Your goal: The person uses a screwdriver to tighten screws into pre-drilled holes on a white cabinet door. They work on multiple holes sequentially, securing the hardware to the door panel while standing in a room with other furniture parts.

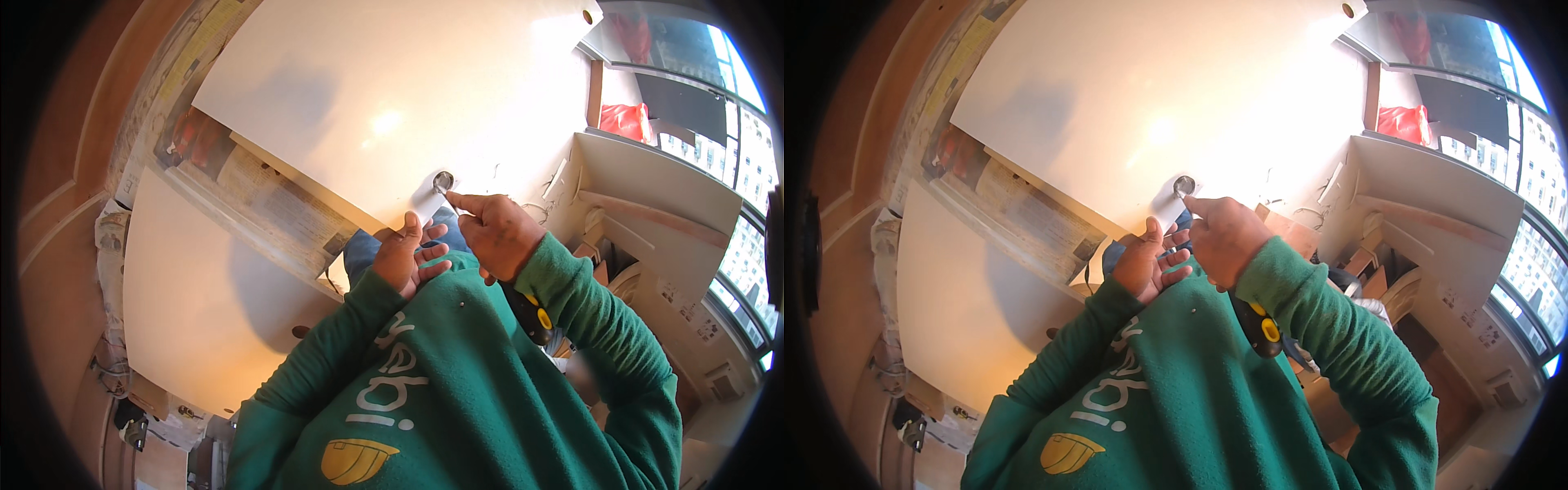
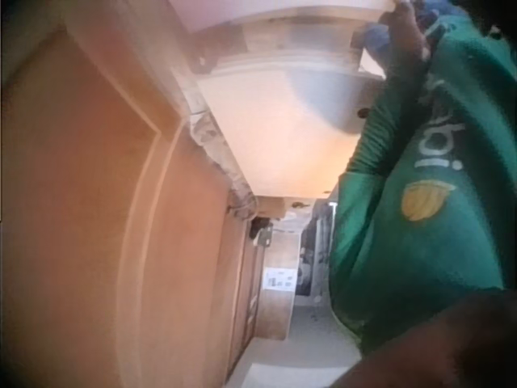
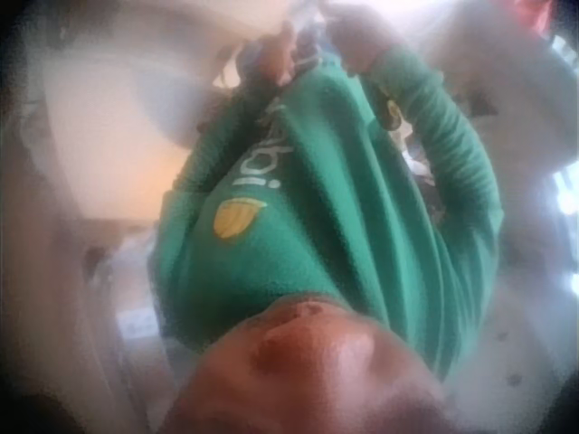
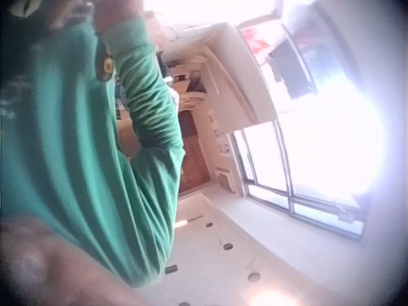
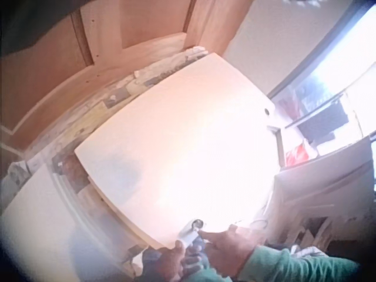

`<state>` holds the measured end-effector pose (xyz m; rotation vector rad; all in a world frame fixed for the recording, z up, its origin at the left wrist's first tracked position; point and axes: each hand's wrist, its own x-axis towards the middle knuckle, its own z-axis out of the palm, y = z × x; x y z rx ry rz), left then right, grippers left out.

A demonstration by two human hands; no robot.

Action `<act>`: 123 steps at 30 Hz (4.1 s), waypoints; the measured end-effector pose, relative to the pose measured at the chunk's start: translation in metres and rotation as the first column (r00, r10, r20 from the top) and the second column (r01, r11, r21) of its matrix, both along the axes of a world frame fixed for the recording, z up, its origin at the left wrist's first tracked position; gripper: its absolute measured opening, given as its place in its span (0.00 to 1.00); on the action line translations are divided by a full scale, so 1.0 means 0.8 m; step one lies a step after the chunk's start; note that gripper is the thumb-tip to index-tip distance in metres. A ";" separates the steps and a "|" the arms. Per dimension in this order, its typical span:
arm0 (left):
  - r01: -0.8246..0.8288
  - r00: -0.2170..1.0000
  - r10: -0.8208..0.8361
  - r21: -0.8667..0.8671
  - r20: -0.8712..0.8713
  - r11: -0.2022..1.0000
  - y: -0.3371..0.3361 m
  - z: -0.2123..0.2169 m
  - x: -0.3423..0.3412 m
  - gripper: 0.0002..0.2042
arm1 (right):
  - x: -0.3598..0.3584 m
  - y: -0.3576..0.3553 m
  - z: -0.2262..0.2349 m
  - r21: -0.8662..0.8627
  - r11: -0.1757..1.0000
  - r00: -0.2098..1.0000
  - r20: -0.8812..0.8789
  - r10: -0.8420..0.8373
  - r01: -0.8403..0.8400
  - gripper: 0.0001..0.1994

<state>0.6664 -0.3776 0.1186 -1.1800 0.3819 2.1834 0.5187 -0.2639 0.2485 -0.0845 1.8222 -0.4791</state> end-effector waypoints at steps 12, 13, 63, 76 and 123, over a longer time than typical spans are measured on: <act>-0.014 1.000 0.015 -0.041 0.021 0.999 0.011 -0.001 -0.003 0.22 | -0.011 -0.016 -0.020 0.124 0.909 0.885 -0.207 0.416 -0.398 0.18; -0.014 1.000 0.015 -0.032 0.013 0.999 0.010 -0.002 -0.003 0.22 | -0.007 -0.011 -0.020 0.128 0.898 0.869 -0.224 0.441 -0.422 0.20; -0.196 0.980 0.194 -0.046 -0.043 0.980 0.026 -0.002 -0.002 0.23 | -0.019 0.001 -0.009 0.095 0.875 0.843 -0.238 0.483 -0.474 0.13; -0.205 0.979 0.206 -0.062 0.004 0.977 0.028 0.004 -0.007 0.22 | -0.005 -0.016 -0.021 0.337 0.680 0.687 -0.118 0.717 -0.651 0.20; -0.174 0.984 0.175 0.084 -0.015 0.981 0.020 -0.016 0.005 0.20 | -0.005 -0.009 -0.024 0.256 0.788 0.745 -0.260 0.614 -0.560 0.19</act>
